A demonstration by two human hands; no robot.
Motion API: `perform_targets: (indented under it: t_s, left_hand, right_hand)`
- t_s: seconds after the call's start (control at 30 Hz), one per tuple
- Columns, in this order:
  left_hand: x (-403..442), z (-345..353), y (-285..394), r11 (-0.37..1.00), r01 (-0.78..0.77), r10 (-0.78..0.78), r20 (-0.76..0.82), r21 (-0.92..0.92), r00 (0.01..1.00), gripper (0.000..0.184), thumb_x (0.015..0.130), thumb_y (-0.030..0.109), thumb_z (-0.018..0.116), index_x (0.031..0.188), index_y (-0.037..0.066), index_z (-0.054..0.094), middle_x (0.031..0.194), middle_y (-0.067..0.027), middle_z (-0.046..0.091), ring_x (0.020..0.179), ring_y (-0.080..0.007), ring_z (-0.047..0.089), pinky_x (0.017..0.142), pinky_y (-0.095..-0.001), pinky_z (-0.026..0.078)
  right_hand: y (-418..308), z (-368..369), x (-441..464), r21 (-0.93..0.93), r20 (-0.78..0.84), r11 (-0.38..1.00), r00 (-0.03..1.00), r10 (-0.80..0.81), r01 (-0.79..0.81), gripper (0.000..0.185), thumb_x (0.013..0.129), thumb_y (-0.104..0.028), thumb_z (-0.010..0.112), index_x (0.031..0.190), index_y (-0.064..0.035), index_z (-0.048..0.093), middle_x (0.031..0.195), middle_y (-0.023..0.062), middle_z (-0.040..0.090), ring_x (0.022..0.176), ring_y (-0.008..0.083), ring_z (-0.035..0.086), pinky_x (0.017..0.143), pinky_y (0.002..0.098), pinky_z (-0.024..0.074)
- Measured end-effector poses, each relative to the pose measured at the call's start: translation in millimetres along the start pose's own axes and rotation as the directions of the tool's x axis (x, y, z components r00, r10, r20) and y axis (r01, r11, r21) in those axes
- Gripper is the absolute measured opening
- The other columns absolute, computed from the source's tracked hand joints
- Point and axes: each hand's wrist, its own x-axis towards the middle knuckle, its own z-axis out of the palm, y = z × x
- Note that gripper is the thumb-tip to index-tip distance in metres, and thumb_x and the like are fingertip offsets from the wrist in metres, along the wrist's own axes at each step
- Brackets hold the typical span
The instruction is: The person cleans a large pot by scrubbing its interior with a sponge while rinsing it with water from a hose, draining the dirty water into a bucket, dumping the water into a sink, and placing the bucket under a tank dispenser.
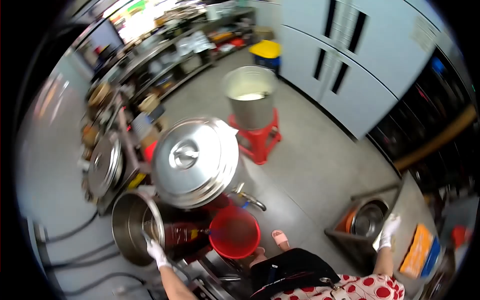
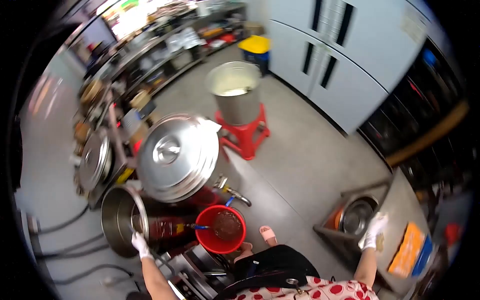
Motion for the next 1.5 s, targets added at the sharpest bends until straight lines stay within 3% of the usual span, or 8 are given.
perform_targets:
  t_s: [0.17,0.3,0.33,0.37,0.43,0.63,0.8,1.5]
  left_hand:
    - [-24.5,5.2,25.3,0.967,-0.087,0.127,-0.154,0.241,0.98,0.035,0.092,0.024,0.048,0.114,-0.003,0.055,0.09,-0.0204,0.066,0.08,-0.0333,0.064,0.072,-0.0411,0.048]
    - [-37.9,7.3,42.1,0.954,-0.026,0.1,-0.234,0.3,0.967,0.035,0.091,0.028,0.048,0.12,0.008,0.054,0.089,-0.0229,0.064,0.08,-0.0419,0.061,0.07,-0.0507,0.047]
    - [-43.4,5.1,59.7,0.958,0.009,0.066,-0.25,0.288,0.966,0.035,0.091,0.032,0.047,0.117,0.009,0.054,0.086,-0.0225,0.064,0.078,-0.042,0.061,0.068,-0.0517,0.046]
    - [-49.1,0.3,77.6,0.951,0.093,-0.014,-0.257,0.295,0.966,0.036,0.091,0.035,0.046,0.114,0.009,0.054,0.082,-0.0226,0.064,0.075,-0.0422,0.061,0.065,-0.0521,0.046]
    - [-40.2,3.0,57.3,0.965,0.082,-0.029,-0.209,0.249,0.977,0.035,0.089,0.03,0.049,0.117,0.009,0.054,0.08,-0.0227,0.063,0.075,-0.0418,0.061,0.066,-0.0501,0.046]
    - [-38.2,11.2,54.9,0.942,0.091,0.009,-0.297,0.322,0.955,0.042,0.09,0.029,0.049,0.124,0.005,0.051,0.078,-0.0195,0.064,0.068,-0.0379,0.062,0.062,-0.0474,0.048]
    - [-37.4,6.7,56.2,0.956,0.117,-0.049,-0.245,0.27,0.968,0.043,0.089,0.027,0.05,0.126,0.005,0.049,0.096,-0.0205,0.065,0.077,-0.0374,0.063,0.066,-0.0455,0.05]
    - [-38.1,20.5,52.2,0.93,0.096,0.023,-0.318,0.355,0.948,0.043,0.09,0.03,0.048,0.124,0.005,0.049,0.087,-0.0159,0.066,0.067,-0.0357,0.063,0.059,-0.0462,0.05]
  right_hand:
    - [-337.8,-0.3,-157.9,0.41,0.912,0.884,0.12,-0.392,-0.227,0.033,0.086,-0.023,0.056,0.11,-0.0008,0.059,0.091,0.0091,0.064,0.081,0.0159,0.06,0.072,0.0294,0.0481]
    - [-491.5,-24.6,-365.9,0.201,0.558,0.894,-0.704,-0.44,-0.399,0.029,0.091,-0.029,0.057,0.1,-0.0022,0.061,0.086,0.0044,0.061,0.077,0.0147,0.059,0.068,0.0284,0.0483]
    - [-511.5,-21.0,-427.8,0.514,0.445,0.729,-0.586,-0.677,-0.452,0.026,0.091,-0.029,0.057,0.09,-0.0036,0.06,0.077,-0.0001,0.058,0.066,0.0111,0.055,0.059,0.0242,0.0448]
    - [-554.8,-30.3,-464.2,-0.195,-0.089,0.894,-0.901,-0.425,-0.403,0.029,0.091,-0.032,0.057,0.088,-0.0037,0.061,0.076,0.0005,0.059,0.068,0.012,0.056,0.058,0.0279,0.0442]
    - [-609.6,-98.7,-493.0,0.125,0.484,0.932,-0.799,-0.358,-0.341,0.059,0.083,-0.052,0.06,0.106,0.002,0.056,0.093,0.0119,0.056,0.083,0.0216,0.056,0.065,0.0349,0.052]
    - [-684.1,-106.4,-631.0,0.154,0.733,0.969,-0.635,-0.242,-0.191,0.083,0.073,-0.061,0.066,0.121,0.0041,0.048,0.118,0.0214,0.052,0.099,0.0337,0.056,0.082,0.047,0.0509]
    - [-694.4,-101.5,-661.6,0.124,0.83,0.966,-0.51,-0.225,-0.226,0.036,0.074,-0.016,0.065,0.101,0.006,0.055,0.09,0.0143,0.057,0.08,0.0291,0.059,0.068,0.0514,0.0541]
    - [-693.2,-106.9,-652.2,0.267,0.8,0.932,-0.484,-0.355,-0.244,0.025,0.07,-0.013,0.063,0.085,0.0064,0.06,0.075,0.0126,0.063,0.064,0.0242,0.061,0.051,0.0376,0.0537]
